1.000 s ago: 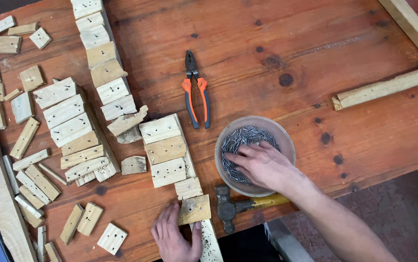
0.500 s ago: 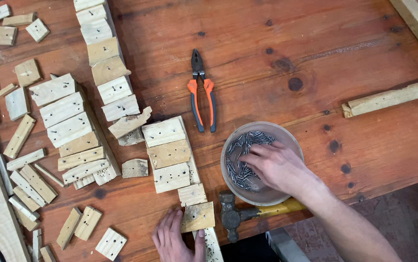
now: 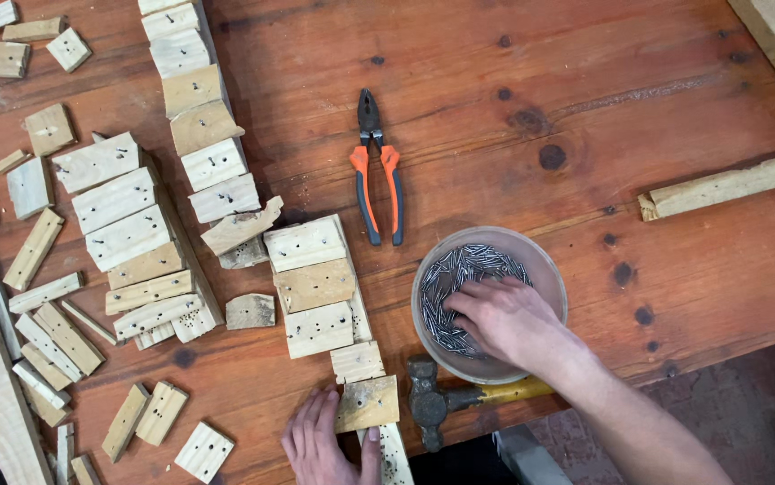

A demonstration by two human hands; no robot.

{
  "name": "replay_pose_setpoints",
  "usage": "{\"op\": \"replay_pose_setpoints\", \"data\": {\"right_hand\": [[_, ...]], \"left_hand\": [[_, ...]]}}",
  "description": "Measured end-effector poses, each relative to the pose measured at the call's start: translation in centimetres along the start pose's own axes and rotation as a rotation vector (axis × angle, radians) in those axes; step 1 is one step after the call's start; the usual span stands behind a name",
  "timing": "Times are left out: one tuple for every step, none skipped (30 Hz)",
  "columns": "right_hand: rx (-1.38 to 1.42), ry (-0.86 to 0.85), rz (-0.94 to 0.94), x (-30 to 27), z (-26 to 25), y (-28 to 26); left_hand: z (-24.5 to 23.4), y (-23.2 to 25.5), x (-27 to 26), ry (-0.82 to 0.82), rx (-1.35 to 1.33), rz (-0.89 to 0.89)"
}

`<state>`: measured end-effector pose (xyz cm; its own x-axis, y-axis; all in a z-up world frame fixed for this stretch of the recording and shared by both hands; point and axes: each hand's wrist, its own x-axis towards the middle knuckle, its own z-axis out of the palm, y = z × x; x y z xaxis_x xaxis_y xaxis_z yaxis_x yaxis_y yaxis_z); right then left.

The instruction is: The person repeatedly picks small wooden blocks and nails from a container, places nails into pre-drilled holes, and hammers them in. The person works on a wooden table with many small blocks and a bowl of nails nearby.

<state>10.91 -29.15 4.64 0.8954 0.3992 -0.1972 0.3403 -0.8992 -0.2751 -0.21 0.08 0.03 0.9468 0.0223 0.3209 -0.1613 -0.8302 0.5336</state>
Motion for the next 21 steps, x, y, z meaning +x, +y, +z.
{"op": "replay_pose_setpoints", "data": {"right_hand": [[-0.001, 0.000, 0.000, 0.1, 0.0, 0.0], [0.003, -0.017, 0.002, 0.1, 0.0, 0.0], [0.006, -0.034, 0.004, 0.2, 0.1, 0.0], [0.006, -0.034, 0.005, 0.1, 0.1, -0.1], [-0.021, -0.012, -0.004, 0.0, 0.2, -0.2], [-0.051, 0.010, -0.015, 0.0, 0.2, -0.2], [-0.052, 0.011, -0.016, -0.1, 0.4, -0.2], [-0.067, 0.051, -0.050, -0.1, 0.7, -0.1], [-0.082, 0.092, -0.084, -0.2, 0.8, -0.1], [-0.084, 0.093, -0.087, -0.3, 0.7, 0.0], [-0.061, 0.066, -0.062, -0.4, 0.5, 0.1], [-0.037, 0.039, -0.034, -0.6, 0.4, 0.2], [-0.037, 0.039, -0.033, -0.7, 0.4, 0.3], [0.018, 0.053, -0.002, -1.0, 0.5, 0.4], [0.073, 0.067, 0.029, -1.3, 0.5, 0.5], [0.071, 0.068, 0.030, -1.4, -0.3, 0.4], [0.273, -0.027, 0.104, -1.5, -1.0, 0.2], [0.474, -0.122, 0.176, -1.6, -1.7, 0.0], [0.473, -0.119, 0.176, -1.8, -0.9, 0.4], [0.553, -0.092, 0.217, -1.9, -0.1, 0.9], [0.633, -0.063, 0.258, -2.0, 0.6, 1.3]], "left_hand": [[0.0, 0.1, 0.1, 0.000, -0.001, -0.001], [-0.1, 0.2, 0.2, 0.004, -0.003, 0.008], [-0.1, 0.2, 0.3, 0.007, -0.006, 0.016], [-0.1, 0.2, 0.2, 0.007, -0.007, 0.017], [-0.1, 0.1, 0.2, 0.005, -0.005, 0.024], [-0.1, 0.0, 0.2, 0.006, -0.004, 0.031], [-0.1, -0.1, 0.1, 0.008, -0.003, 0.031], [0.0, -0.2, 0.0, 0.005, -0.002, 0.035], [0.0, -0.3, 0.0, 0.002, -0.001, 0.038], [-0.1, -0.2, 0.1, 0.006, -0.001, 0.037], [-0.2, -0.1, 0.1, 0.000, -0.013, 0.034], [-0.3, -0.1, 0.1, -0.010, -0.026, 0.031], [-0.3, 0.0, 0.2, -0.010, -0.026, 0.031], [-0.5, 0.1, 0.2, -0.020, -0.019, 0.027], [-0.6, 0.2, 0.2, -0.030, -0.012, 0.022], [-0.5, 0.2, 0.2, -0.030, -0.013, 0.023], [-0.5, 0.2, 0.3, -0.019, -0.018, 0.037], [-0.5, 0.2, 0.3, -0.008, -0.023, 0.050], [-0.5, 0.0, 0.3, -0.007, -0.024, 0.052], [-0.5, -0.1, 0.2, -0.016, -0.028, 0.051], [-0.5, -0.2, 0.1, -0.025, -0.032, 0.050]]}}
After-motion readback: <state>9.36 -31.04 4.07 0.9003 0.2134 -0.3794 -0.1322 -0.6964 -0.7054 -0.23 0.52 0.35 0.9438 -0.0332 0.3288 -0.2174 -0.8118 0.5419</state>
